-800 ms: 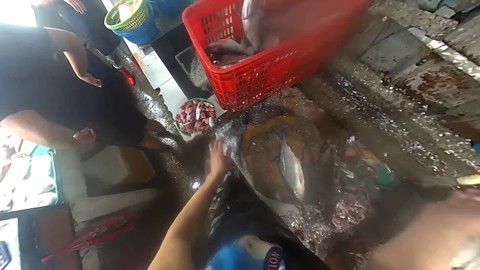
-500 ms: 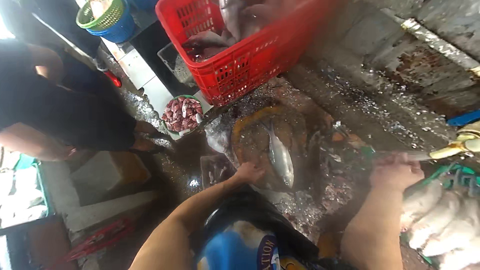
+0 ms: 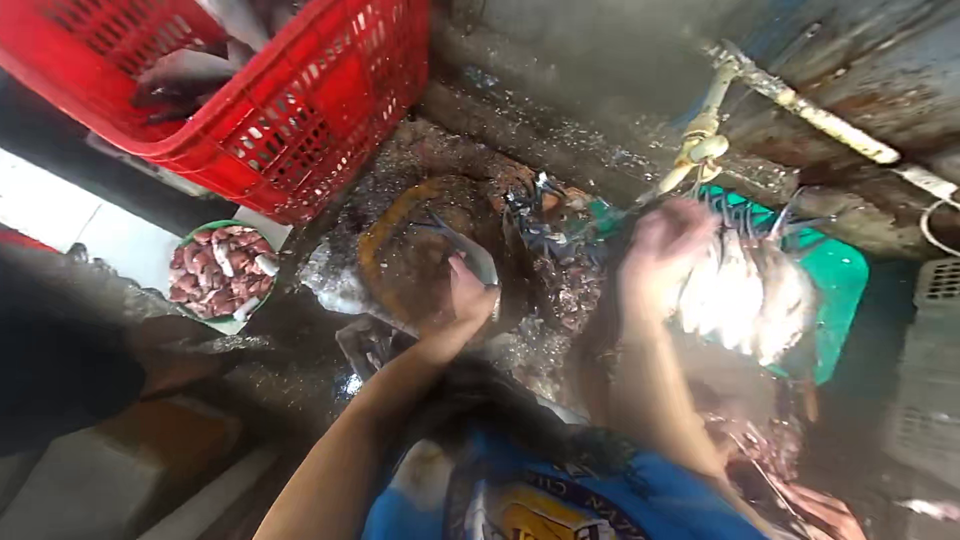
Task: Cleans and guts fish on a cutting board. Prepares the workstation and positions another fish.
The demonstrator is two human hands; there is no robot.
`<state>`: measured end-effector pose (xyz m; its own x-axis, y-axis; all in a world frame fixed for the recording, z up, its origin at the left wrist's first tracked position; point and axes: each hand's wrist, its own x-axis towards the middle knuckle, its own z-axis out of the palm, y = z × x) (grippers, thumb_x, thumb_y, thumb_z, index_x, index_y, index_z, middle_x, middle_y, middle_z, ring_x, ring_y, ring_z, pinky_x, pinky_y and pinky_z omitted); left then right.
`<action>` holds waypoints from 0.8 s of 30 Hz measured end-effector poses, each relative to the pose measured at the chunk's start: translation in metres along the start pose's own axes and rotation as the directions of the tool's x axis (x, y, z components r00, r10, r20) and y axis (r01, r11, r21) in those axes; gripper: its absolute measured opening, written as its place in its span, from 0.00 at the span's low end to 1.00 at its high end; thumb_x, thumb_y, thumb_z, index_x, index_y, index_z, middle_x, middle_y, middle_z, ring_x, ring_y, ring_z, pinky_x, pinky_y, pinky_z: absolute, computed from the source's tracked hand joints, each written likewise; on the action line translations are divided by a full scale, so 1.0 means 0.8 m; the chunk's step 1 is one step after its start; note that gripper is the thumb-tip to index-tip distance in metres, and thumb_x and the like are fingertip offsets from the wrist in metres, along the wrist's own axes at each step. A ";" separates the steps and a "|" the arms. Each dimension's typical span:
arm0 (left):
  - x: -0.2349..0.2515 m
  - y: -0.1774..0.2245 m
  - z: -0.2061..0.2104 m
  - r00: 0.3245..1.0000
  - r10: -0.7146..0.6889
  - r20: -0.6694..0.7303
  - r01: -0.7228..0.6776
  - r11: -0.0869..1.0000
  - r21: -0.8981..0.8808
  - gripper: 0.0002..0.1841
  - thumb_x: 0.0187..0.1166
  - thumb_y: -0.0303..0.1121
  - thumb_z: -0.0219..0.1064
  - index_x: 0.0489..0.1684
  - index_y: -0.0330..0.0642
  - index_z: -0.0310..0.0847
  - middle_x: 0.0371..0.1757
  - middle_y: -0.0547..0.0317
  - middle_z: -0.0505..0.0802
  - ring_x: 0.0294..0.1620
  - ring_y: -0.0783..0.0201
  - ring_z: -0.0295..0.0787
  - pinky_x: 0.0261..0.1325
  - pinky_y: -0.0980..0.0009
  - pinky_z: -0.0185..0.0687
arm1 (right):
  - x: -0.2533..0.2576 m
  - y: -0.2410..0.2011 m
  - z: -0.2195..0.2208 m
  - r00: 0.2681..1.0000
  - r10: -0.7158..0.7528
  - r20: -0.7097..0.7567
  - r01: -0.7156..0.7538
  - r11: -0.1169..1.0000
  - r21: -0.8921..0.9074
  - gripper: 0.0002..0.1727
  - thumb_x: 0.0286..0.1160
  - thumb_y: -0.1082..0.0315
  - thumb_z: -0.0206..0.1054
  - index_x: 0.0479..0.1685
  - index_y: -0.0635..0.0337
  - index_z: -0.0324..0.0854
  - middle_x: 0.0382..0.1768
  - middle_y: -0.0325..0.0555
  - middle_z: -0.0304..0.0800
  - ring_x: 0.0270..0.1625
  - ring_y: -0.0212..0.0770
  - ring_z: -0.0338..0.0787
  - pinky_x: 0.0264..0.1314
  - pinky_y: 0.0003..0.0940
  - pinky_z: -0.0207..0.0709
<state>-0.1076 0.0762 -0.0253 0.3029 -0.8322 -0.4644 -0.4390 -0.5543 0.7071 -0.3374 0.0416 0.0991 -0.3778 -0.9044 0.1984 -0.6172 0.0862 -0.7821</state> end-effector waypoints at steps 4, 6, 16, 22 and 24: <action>0.011 0.001 -0.015 0.998 0.047 0.048 -0.046 0.999 -0.019 0.59 0.49 0.31 0.87 0.87 0.52 0.48 0.52 0.39 0.90 0.49 0.40 0.92 0.48 0.39 0.89 | -0.088 0.091 0.087 0.767 0.271 0.582 -0.064 0.934 -0.351 0.40 0.80 0.41 0.66 0.82 0.63 0.70 0.65 0.65 0.88 0.69 0.61 0.88 0.75 0.63 0.78; 0.015 -0.004 -0.037 0.986 0.154 0.064 -0.160 0.981 0.113 0.50 0.54 0.33 0.85 0.84 0.48 0.59 0.56 0.41 0.90 0.51 0.40 0.92 0.49 0.38 0.89 | -0.110 0.113 0.108 0.684 0.316 0.657 -0.016 0.907 -0.420 0.44 0.83 0.38 0.61 0.86 0.65 0.61 0.58 0.67 0.90 0.64 0.64 0.90 0.72 0.64 0.79; 0.018 -0.088 -0.086 0.833 0.463 0.303 -0.531 0.515 0.673 0.28 0.76 0.61 0.70 0.75 0.69 0.82 0.94 0.49 0.61 0.90 0.37 0.58 0.79 0.32 0.64 | -0.074 0.045 0.077 0.807 0.252 0.534 -0.119 0.955 -0.270 0.35 0.88 0.36 0.53 0.70 0.61 0.77 0.39 0.60 0.91 0.37 0.59 0.94 0.42 0.65 0.87; 0.023 -0.087 -0.098 0.788 0.521 0.327 -0.612 0.608 0.506 0.21 0.88 0.52 0.60 0.67 0.51 0.87 0.80 0.50 0.81 0.81 0.44 0.76 0.77 0.40 0.74 | -0.069 -0.041 0.050 0.933 -0.359 0.023 0.333 0.886 0.323 0.29 0.94 0.49 0.45 0.66 0.73 0.66 0.19 0.39 0.80 0.15 0.35 0.83 0.16 0.38 0.83; 0.027 -0.078 -0.102 0.777 0.545 0.314 -0.626 0.621 0.472 0.15 0.90 0.41 0.59 0.62 0.48 0.89 0.75 0.49 0.85 0.75 0.44 0.82 0.74 0.41 0.78 | -0.074 -0.023 0.068 0.890 -0.455 -0.039 0.444 0.842 0.307 0.34 0.93 0.45 0.45 0.66 0.75 0.66 0.19 0.42 0.81 0.17 0.35 0.84 0.18 0.39 0.83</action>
<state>-0.0047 0.0940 -0.0361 -0.2691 -0.9525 -0.1425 -0.8615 0.1719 0.4778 -0.2658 0.0710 0.0693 -0.0819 -0.8277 0.5552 -0.4757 -0.4570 -0.7516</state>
